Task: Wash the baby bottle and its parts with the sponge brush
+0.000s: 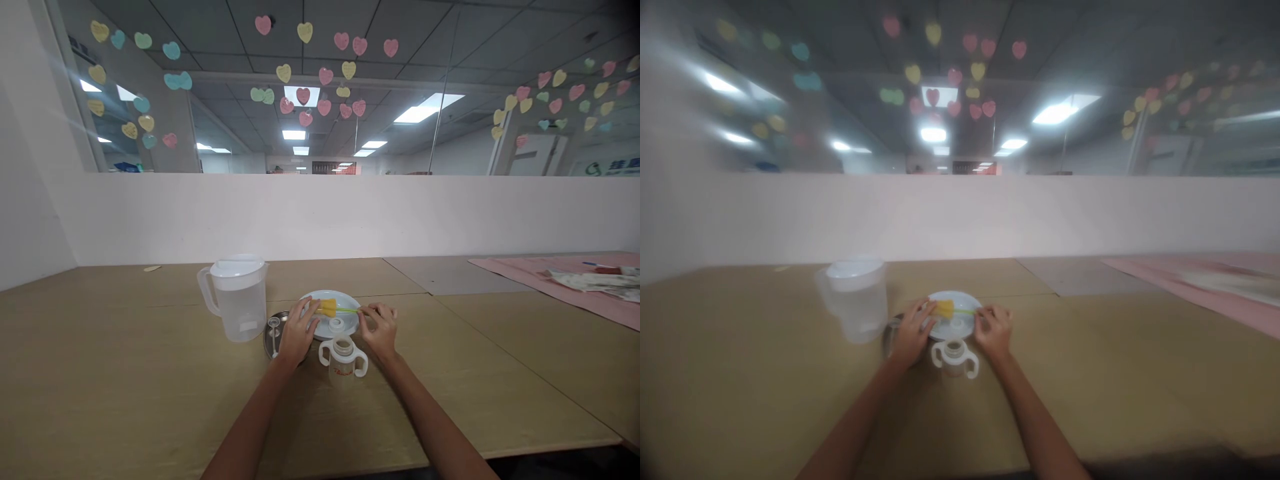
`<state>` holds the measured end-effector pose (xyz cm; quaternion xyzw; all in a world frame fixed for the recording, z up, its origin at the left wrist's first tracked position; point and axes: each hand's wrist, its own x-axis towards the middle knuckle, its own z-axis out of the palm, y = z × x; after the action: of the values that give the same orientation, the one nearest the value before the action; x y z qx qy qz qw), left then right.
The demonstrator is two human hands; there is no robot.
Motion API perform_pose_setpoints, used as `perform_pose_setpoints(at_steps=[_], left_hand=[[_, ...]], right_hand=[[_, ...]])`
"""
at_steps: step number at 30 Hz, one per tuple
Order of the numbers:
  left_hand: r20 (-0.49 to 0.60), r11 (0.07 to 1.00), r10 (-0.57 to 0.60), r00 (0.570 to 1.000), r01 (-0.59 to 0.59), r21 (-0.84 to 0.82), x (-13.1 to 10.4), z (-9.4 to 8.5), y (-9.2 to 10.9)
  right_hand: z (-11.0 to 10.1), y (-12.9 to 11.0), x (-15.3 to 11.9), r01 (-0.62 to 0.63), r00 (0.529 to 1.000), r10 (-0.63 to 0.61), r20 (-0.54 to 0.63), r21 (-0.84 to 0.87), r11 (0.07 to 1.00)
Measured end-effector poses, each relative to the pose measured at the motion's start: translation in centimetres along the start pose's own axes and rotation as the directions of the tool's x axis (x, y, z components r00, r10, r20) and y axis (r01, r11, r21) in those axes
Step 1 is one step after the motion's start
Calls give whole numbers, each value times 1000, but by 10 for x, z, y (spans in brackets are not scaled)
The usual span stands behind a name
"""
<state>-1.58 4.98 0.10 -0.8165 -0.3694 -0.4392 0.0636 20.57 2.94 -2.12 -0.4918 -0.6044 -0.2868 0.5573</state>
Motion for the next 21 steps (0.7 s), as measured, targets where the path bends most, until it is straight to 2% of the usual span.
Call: perform_pose_setpoints(at_steps=[6, 11, 14, 17, 21], left_hand=[[-62, 999, 47, 997, -47, -5, -1, 4, -2], [-126, 1000, 27, 992, -28, -5, -1, 4, 1], [-142, 999, 52, 988, -52, 4, 0, 2, 2], [-170, 1000, 21, 985, -18, 17, 0, -1, 2], [-160, 999, 33, 987, -33, 4, 0, -3, 2]], right_hand=[[2, 1, -1, 14, 1000, -15, 24, 47, 999], [2, 0, -1, -61, 998, 62, -17, 69, 996], [2, 0, 0, -82, 996, 80, 27, 69, 994], [2, 0, 0, -89, 993, 80, 82, 112, 990], [2, 2, 1, -146, 989, 142, 47, 97, 985]])
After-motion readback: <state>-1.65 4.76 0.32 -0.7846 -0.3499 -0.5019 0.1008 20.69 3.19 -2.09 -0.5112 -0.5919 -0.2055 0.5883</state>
